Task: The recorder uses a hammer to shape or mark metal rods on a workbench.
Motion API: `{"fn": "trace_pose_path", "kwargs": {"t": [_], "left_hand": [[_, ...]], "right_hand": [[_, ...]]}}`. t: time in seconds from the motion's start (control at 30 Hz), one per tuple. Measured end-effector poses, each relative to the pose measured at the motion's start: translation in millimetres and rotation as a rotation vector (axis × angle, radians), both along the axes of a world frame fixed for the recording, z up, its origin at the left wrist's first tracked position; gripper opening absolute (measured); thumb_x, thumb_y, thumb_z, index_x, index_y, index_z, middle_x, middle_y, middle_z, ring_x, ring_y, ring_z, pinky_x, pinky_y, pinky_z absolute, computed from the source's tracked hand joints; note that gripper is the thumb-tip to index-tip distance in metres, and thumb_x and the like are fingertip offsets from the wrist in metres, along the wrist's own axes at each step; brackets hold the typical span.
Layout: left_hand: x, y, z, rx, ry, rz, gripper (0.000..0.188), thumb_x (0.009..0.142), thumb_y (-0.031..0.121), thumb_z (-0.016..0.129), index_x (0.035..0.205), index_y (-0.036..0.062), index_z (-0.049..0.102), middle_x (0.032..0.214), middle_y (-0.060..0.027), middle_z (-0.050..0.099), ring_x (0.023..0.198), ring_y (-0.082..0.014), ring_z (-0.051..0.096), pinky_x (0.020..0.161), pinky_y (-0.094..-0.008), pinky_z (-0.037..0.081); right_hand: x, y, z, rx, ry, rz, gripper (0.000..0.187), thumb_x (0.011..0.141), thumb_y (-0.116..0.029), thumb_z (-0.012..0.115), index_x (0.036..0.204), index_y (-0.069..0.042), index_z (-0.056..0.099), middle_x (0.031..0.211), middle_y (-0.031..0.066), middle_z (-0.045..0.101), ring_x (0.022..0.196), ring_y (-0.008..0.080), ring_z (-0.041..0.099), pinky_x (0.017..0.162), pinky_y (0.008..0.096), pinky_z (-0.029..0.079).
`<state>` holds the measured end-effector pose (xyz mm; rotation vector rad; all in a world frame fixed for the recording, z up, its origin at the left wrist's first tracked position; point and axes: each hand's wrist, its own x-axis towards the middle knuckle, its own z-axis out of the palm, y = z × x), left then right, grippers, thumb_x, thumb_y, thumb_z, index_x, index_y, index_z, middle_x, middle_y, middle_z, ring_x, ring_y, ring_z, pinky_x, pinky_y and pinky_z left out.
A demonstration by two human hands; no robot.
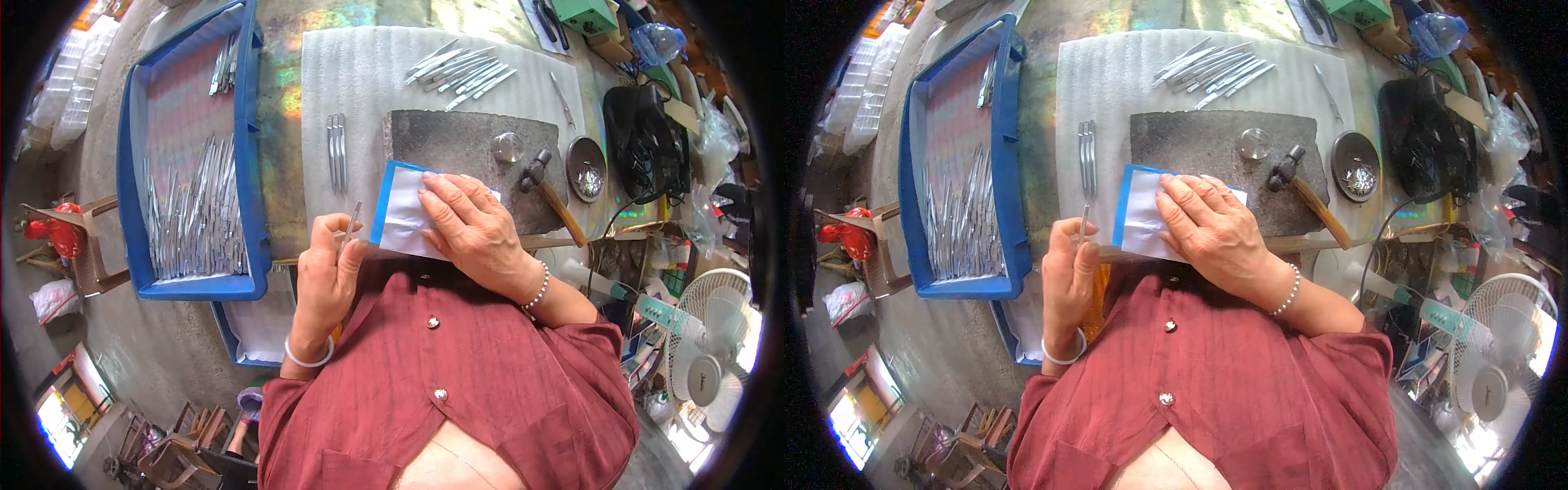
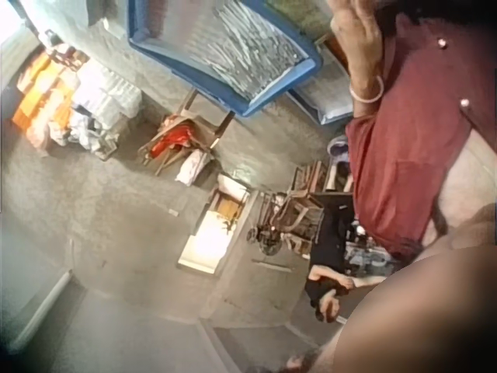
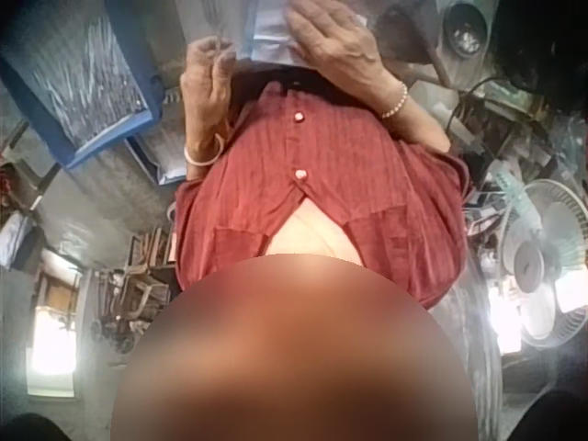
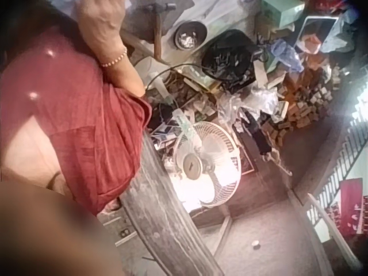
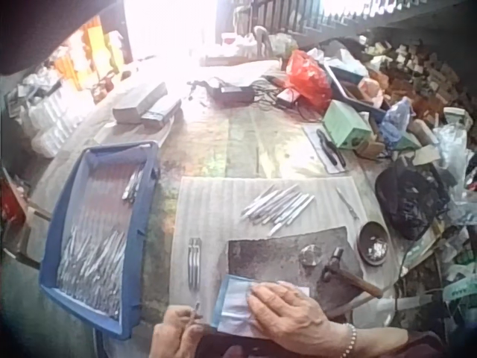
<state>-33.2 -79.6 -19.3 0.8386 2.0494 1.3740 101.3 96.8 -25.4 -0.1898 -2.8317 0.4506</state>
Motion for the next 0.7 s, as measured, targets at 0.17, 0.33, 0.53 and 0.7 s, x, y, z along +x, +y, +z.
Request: {"fn": "trace_pose_path", "kwargs": {"t": [0.17,0.33,0.53,0.7], "left_hand": [[-1.2,16.2,15.3,0.066,0.223,-0.206,0.013,0.088,0.010,0.062,0.096,0.0022,0.057,0.076,-0.0123,0.059,0.061,-0.0266,0.060,0.056,-0.0330,0.047],[7.2,43.6,8.1,0.109,0.426,-0.265,0.026,0.079,0.003,0.067,0.104,0.0035,0.060,0.077,-0.0103,0.057,0.065,-0.0276,0.059,0.057,-0.0362,0.048],[22.1,57.4,-11.3,0.135,0.588,-0.329,0.033,0.075,-0.004,0.066,0.106,0.0038,0.063,0.078,-0.0110,0.054,0.068,-0.0261,0.056,0.059,-0.0362,0.045],[26.5,67.1,-22.2,0.168,0.736,-0.349,0.030,0.073,-0.002,0.066,0.102,0.0007,0.061,0.077,-0.0108,0.054,0.067,-0.0268,0.054,0.060,-0.0372,0.044]], "right_hand": [[2.2,9.9,-4.1,0.017,0.083,0.042,0.035,0.077,-0.012,0.065,0.109,0.000,0.059,0.116,0.0158,0.058,0.106,0.0302,0.058,0.093,0.0395,0.047],[20.8,27.5,24.9,-0.389,0.285,-0.121,0.023,0.081,0.005,0.060,0.104,0.000,0.059,0.111,0.0172,0.060,0.099,0.0306,0.062,0.083,0.0369,0.052],[64.0,46.6,36.8,-0.232,0.293,-0.479,0.031,0.080,0.004,0.058,0.111,0.000,0.056,0.116,0.0173,0.057,0.107,0.0318,0.056,0.093,0.0374,0.044],[83.8,49.4,14.7,-0.008,-0.105,-0.563,0.044,0.078,-0.001,0.056,0.121,0.000,0.049,0.123,0.0158,0.049,0.116,0.0318,0.046,0.098,0.0398,0.037]]}}
